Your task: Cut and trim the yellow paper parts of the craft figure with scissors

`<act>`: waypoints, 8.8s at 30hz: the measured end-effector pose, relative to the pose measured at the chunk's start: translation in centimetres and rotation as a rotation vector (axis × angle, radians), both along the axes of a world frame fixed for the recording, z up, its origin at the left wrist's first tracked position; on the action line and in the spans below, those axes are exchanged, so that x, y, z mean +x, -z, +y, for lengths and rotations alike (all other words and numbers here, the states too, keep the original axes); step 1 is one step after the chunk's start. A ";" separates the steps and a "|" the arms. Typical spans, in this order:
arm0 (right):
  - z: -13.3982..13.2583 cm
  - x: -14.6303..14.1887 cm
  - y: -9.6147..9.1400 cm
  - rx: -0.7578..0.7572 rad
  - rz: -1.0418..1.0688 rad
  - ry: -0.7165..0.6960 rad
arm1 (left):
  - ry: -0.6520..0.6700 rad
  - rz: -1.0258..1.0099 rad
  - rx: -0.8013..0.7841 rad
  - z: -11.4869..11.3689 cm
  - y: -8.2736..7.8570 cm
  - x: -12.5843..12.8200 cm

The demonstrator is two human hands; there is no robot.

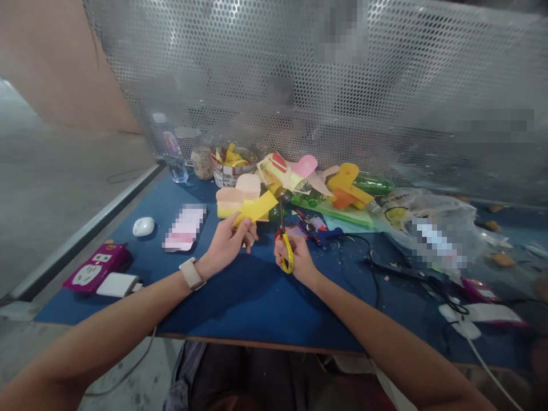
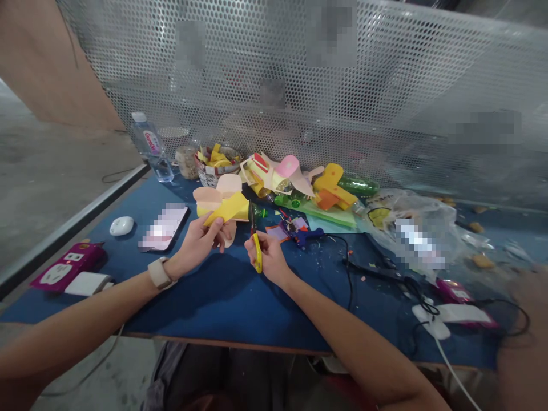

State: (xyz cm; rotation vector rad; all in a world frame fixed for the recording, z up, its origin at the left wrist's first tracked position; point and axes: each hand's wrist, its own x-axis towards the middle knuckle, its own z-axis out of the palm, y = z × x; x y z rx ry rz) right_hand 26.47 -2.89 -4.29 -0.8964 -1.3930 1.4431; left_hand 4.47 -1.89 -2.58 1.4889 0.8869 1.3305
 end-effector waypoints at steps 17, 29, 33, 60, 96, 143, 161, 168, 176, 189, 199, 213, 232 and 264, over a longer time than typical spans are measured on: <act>0.5 0.2 1.8 0.076 -0.047 0.006 | -0.015 -0.032 -0.021 -0.1 -0.5 -0.1; 0.1 0.4 0.9 0.160 -0.211 0.111 | 0.000 -0.051 -0.047 -0.4 -0.8 0.0; 0.2 0.5 1.0 0.109 -0.207 0.111 | -0.038 -0.061 -0.039 -0.4 -0.7 0.0; -2.0 0.1 0.7 0.086 -0.359 -0.092 | 0.110 0.085 -0.044 -1.1 0.2 0.4; -2.3 -0.1 0.2 0.020 -0.314 -0.110 | 0.180 0.171 -0.010 -1.1 -0.1 0.2; -3.2 -0.9 -1.3 0.048 -0.359 -0.047 | 0.248 0.031 -0.034 -0.9 -0.3 0.1; -3.2 -0.8 -0.7 0.036 -0.361 -0.031 | 0.177 0.058 -0.020 -1.1 -0.4 0.1; -3.0 -0.7 -0.7 0.046 -0.368 -0.033 | 0.082 0.056 0.022 -1.2 -0.6 0.1; -3.1 -0.5 -1.0 0.098 -0.397 -0.072 | 0.013 0.071 0.061 -1.2 -0.6 0.2; -3.0 -0.4 -1.2 0.036 -0.346 -0.103 | 0.047 0.108 0.066 -0.8 -0.4 -0.2; -2.8 -0.4 -1.3 0.064 -0.356 -0.119 | 0.034 0.134 0.106 -0.9 -0.5 -0.4; -2.3 -0.2 -1.0 0.028 -0.335 -0.119 | 0.027 0.184 0.127 -0.2 -0.6 -1.0; -2.2 -0.1 -1.1 -0.003 -0.262 -0.138 | 0.020 0.188 0.157 -0.3 -0.6 -0.9; -2.3 -0.2 -0.9 0.020 -0.255 -0.119 | 0.104 0.087 0.077 -0.5 -0.3 -0.5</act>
